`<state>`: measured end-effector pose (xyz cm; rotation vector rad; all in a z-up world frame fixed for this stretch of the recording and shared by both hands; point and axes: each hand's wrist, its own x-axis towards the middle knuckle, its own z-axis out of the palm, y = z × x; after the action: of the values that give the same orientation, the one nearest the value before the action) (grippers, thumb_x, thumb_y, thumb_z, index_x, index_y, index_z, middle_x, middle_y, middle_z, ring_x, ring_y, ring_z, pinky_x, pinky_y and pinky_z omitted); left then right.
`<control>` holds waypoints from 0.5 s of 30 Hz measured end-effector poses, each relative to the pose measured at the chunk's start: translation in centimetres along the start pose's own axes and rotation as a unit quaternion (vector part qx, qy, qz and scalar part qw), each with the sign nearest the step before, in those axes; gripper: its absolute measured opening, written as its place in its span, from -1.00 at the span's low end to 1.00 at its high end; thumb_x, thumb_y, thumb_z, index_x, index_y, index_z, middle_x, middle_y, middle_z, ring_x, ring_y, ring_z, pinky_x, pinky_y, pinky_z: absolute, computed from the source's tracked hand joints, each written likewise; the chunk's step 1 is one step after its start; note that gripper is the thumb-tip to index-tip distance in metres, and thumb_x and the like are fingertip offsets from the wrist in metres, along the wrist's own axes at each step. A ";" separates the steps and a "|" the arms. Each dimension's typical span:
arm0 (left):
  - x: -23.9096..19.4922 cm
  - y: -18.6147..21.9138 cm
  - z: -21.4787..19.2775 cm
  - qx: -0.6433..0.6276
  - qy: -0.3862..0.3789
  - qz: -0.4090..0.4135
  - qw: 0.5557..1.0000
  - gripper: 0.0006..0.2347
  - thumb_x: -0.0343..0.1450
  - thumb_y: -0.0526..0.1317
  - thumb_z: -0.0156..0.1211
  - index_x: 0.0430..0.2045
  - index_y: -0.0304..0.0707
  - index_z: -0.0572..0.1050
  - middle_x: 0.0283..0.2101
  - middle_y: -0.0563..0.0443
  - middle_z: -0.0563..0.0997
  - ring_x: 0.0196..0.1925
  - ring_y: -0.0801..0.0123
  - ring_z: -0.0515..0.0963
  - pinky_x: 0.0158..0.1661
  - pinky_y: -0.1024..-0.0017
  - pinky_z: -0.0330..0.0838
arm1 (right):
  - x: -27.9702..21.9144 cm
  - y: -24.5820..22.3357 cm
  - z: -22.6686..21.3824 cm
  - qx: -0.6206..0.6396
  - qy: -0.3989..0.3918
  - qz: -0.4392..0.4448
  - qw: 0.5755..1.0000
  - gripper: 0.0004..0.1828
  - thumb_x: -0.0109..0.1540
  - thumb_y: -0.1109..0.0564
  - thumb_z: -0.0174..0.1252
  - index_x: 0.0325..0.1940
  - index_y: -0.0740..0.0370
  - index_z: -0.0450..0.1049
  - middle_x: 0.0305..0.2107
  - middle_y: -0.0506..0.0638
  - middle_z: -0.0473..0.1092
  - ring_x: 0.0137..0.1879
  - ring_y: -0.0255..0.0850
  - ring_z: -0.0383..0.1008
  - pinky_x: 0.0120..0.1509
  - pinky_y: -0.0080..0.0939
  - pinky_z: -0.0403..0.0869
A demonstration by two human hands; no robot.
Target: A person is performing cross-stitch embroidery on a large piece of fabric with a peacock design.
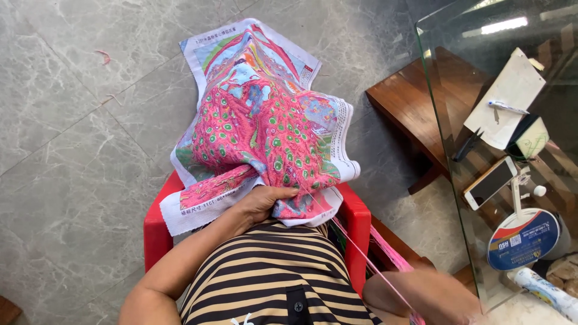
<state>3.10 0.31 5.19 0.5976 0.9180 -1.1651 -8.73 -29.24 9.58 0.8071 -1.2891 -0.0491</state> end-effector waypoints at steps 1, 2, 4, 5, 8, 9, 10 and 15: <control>0.4 -0.4 -0.5 0.001 -0.038 0.032 0.999 -0.71 0.21 -0.38 0.43 -0.21 -0.39 0.59 -0.22 -0.19 0.69 -0.20 0.09 0.70 -0.10 0.19 0.61 | 0.3 0.2 0.2 -0.107 0.037 0.063 0.992 -0.71 0.54 0.12 0.00 0.32 0.16 0.46 0.17 0.12 0.38 0.28 -0.04 0.33 0.45 0.08 0.22; 0.9 -0.8 -0.9 0.003 -0.076 0.063 0.995 -0.72 0.26 -0.39 0.42 -0.16 -0.37 0.60 -0.23 -0.16 0.71 -0.19 0.08 0.72 -0.13 0.21 0.60 | 0.5 0.7 0.0 -0.212 0.073 0.125 0.967 -0.73 0.51 0.14 0.01 0.28 0.18 0.47 0.13 0.13 0.39 0.23 -0.04 0.35 0.40 0.07 0.25; 1.0 -1.1 -0.4 0.013 -0.081 0.059 0.995 -0.71 0.26 -0.38 0.42 -0.15 -0.36 0.60 -0.22 -0.16 0.71 -0.17 0.09 0.71 -0.12 0.21 0.61 | 2.5 2.3 -1.4 -0.408 0.141 0.240 0.870 -0.76 0.45 0.18 0.04 0.18 0.22 0.50 0.04 0.14 0.42 0.12 -0.03 0.38 0.31 0.05 0.31; 1.0 -1.4 -0.3 0.018 -0.085 0.057 0.995 -0.71 0.26 -0.37 0.42 -0.15 -0.34 0.61 -0.21 -0.15 0.70 -0.16 0.10 0.71 -0.12 0.22 0.61 | 3.6 3.0 -2.2 -0.494 0.174 0.292 0.801 -0.77 0.42 0.20 0.06 0.13 0.24 0.51 -0.01 0.15 0.43 0.06 -0.02 0.40 0.27 0.04 0.33; 2.0 -1.6 -1.3 0.004 -0.103 0.098 0.990 -0.70 0.27 -0.38 0.41 -0.12 -0.35 0.60 -0.20 -0.21 0.70 -0.17 0.04 0.71 -0.11 0.16 0.60 | 8.8 7.1 -9.1 -0.701 0.252 0.417 0.521 -0.82 0.34 0.26 0.10 -0.01 0.30 0.55 -0.14 0.18 0.47 -0.11 0.00 0.44 0.13 0.01 0.41; 1.7 -1.4 -0.9 0.004 -0.103 0.098 0.990 -0.70 0.27 -0.38 0.41 -0.12 -0.35 0.60 -0.20 -0.21 0.70 -0.17 0.04 0.71 -0.11 0.16 0.60 | 8.6 6.7 -8.8 -0.747 0.271 0.448 0.409 -0.83 0.31 0.28 0.12 -0.06 0.32 0.57 -0.19 0.19 0.48 -0.16 0.00 0.46 0.09 -0.01 0.44; 1.4 -1.1 -0.6 0.002 -0.111 0.109 0.988 -0.71 0.28 -0.38 0.40 -0.12 -0.36 0.60 -0.19 -0.20 0.70 -0.16 0.04 0.71 -0.09 0.15 0.60 | 8.3 6.4 -8.6 -0.782 0.286 0.471 0.291 -0.85 0.28 0.29 0.13 -0.11 0.33 0.58 -0.23 0.19 0.50 -0.22 0.00 0.48 0.04 -0.02 0.47; 3.6 -2.5 -1.7 -0.002 -0.126 0.134 0.983 -0.72 0.32 -0.34 0.40 -0.09 -0.35 0.60 -0.15 -0.22 0.69 -0.13 0.03 0.70 -0.08 0.12 0.60 | 3.1 4.9 -13.5 -0.823 0.204 0.519 0.107 -0.86 0.23 0.28 0.27 -0.21 0.13 0.69 -0.21 0.06 0.49 -0.16 -0.06 0.52 0.03 -0.15 0.49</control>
<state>0.67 -0.98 1.37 0.5380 0.6022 -0.9692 1.98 -20.23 14.23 -2.0603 -0.2078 -0.0771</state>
